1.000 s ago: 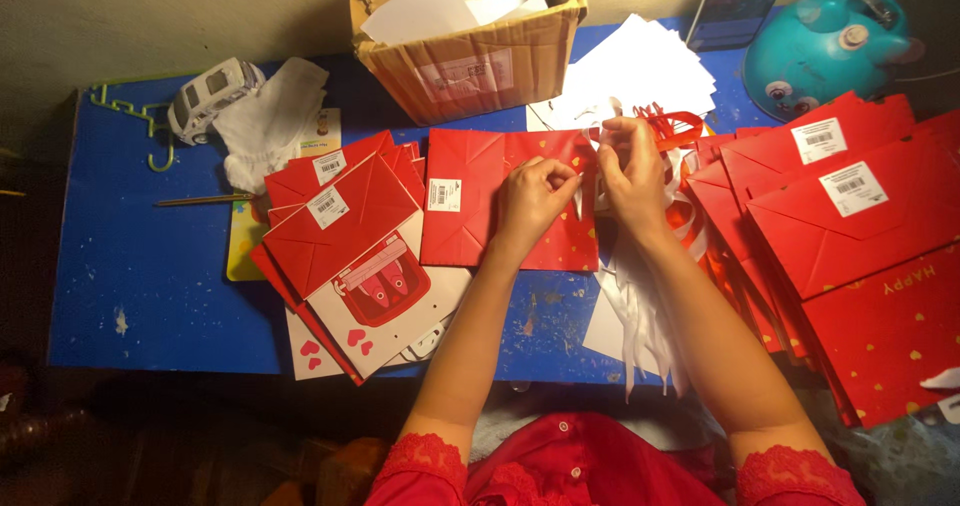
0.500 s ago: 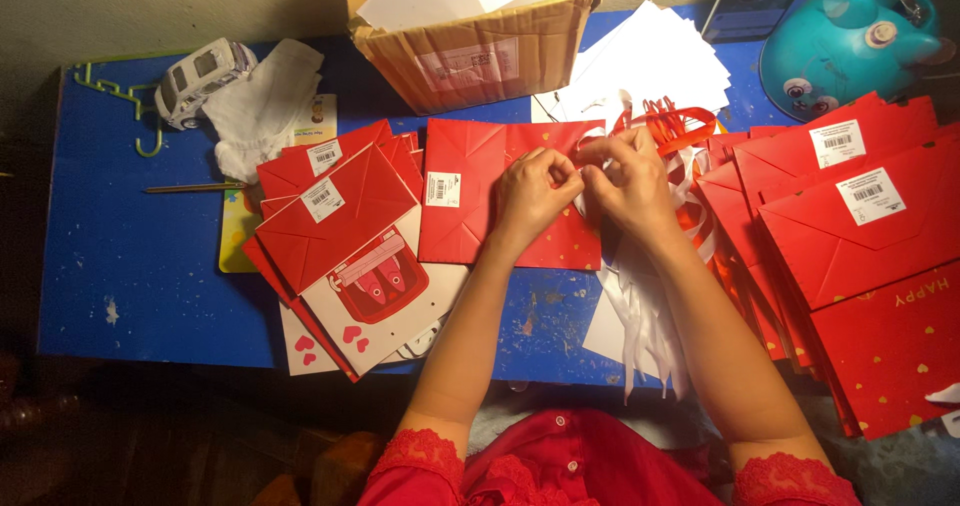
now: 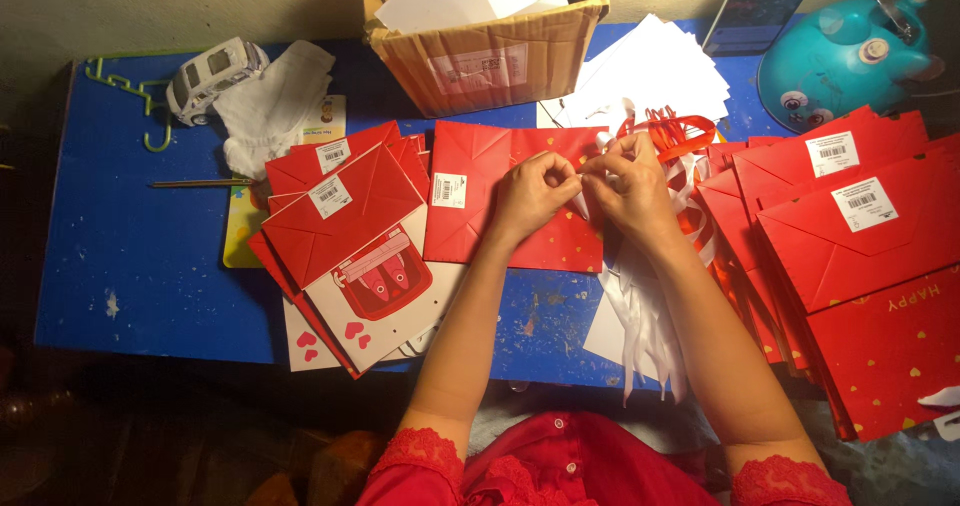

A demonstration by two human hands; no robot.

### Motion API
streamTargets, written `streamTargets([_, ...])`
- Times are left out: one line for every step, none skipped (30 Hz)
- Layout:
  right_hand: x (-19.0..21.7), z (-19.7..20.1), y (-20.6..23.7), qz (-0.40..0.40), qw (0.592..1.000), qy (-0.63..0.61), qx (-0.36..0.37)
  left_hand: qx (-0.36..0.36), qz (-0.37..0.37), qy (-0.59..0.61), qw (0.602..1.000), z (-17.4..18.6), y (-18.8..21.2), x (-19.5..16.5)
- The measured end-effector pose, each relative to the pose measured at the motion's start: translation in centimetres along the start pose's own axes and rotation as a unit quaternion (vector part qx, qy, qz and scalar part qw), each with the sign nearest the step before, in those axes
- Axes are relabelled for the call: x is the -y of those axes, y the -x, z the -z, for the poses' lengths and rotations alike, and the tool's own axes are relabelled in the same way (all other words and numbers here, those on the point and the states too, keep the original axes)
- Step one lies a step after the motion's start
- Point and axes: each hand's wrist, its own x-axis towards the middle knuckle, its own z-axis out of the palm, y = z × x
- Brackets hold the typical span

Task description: The person ties white and red ribbons onto red greeting cards at a blue table. They thread the ribbon through a small plastic tab, tie a knot, and adjust the loops before moving to the next card.

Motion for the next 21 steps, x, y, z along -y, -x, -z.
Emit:
streamTargets([-0.1,0.0,0.0,0.000,1.000,-0.004,-0.001,0.009,0.009,0.016,1.000,0.0,0.0,0.2])
streamTargets([-0.1,0.0,0.0,-0.001,1.000,-0.007,-0.002,0.018,0.018,0.031,0.999,0.0,-0.1,0.3])
streamTargets([-0.2,0.0,0.0,-0.001,1.000,-0.011,-0.003,0.027,0.027,0.046,0.998,0.1,-0.1,0.6])
streamTargets([-0.2,0.0,-0.1,0.001,1.000,-0.006,-0.002,0.031,0.018,0.060,0.998,0.1,-0.2,0.8])
streamTargets([-0.2,0.0,-0.1,0.003,1.000,-0.002,-0.002,0.035,0.009,0.074,0.997,0.1,-0.2,1.1])
streamTargets([-0.2,0.1,-0.1,0.005,1.000,0.003,-0.002,0.039,0.000,0.087,0.995,0.1,-0.3,1.3])
streamTargets([-0.2,0.1,-0.1,-0.002,1.000,-0.002,-0.001,0.052,-0.013,0.118,0.992,0.2,-0.3,1.5])
streamTargets([-0.1,0.2,-0.1,-0.010,1.000,-0.006,0.000,0.066,-0.026,0.148,0.987,0.3,-0.5,1.6])
streamTargets([0.0,0.2,-0.1,-0.017,1.000,-0.011,0.001,0.079,-0.040,0.178,0.980,0.4,-0.5,1.7])
streamTargets([0.0,0.3,0.0,-0.018,1.000,-0.014,-0.003,0.081,-0.030,0.167,0.982,0.6,-0.5,1.6])
streamTargets([0.0,0.3,0.0,-0.019,1.000,-0.016,-0.007,0.084,-0.021,0.156,0.984,0.6,-0.4,1.5])
streamTargets([0.1,0.3,0.0,-0.020,1.000,-0.019,-0.012,0.087,-0.012,0.145,0.986,0.8,-0.3,1.2])
streamTargets([0.0,0.2,0.0,-0.030,0.998,-0.044,-0.030,0.067,-0.024,0.128,0.989,0.9,-0.2,0.9])
streamTargets([-0.2,0.1,0.0,-0.040,0.996,-0.067,-0.048,0.047,-0.037,0.111,0.992,0.8,-0.1,0.5])
streamTargets([-0.4,0.1,0.0,-0.050,0.992,-0.091,-0.065,0.027,-0.049,0.095,0.994,0.7,0.1,0.0])
streamTargets([-0.7,0.0,0.1,-0.068,0.986,-0.131,-0.075,0.020,-0.025,0.074,0.997,0.5,0.1,-0.4])
streamTargets([-1.0,-0.2,0.2,-0.086,0.978,-0.171,-0.084,0.012,-0.001,0.053,0.999,0.4,0.1,-0.8])
streamTargets([-1.3,-0.3,0.3,-0.105,0.968,-0.210,-0.093,0.004,0.023,0.032,0.999,0.3,0.1,-1.0])
streamTargets([-1.6,-0.4,0.5,-0.139,0.944,-0.286,-0.085,-0.002,0.012,0.057,0.998,0.2,0.1,-1.1])
streamTargets([-1.9,-0.6,0.6,-0.173,0.913,-0.360,-0.077,-0.008,0.002,0.082,0.997,0.2,0.0,-1.1])
streamTargets([-2.1,-0.7,0.7,-0.205,0.876,-0.431,-0.068,-0.015,-0.010,0.108,0.994,0.2,-0.1,-0.9])
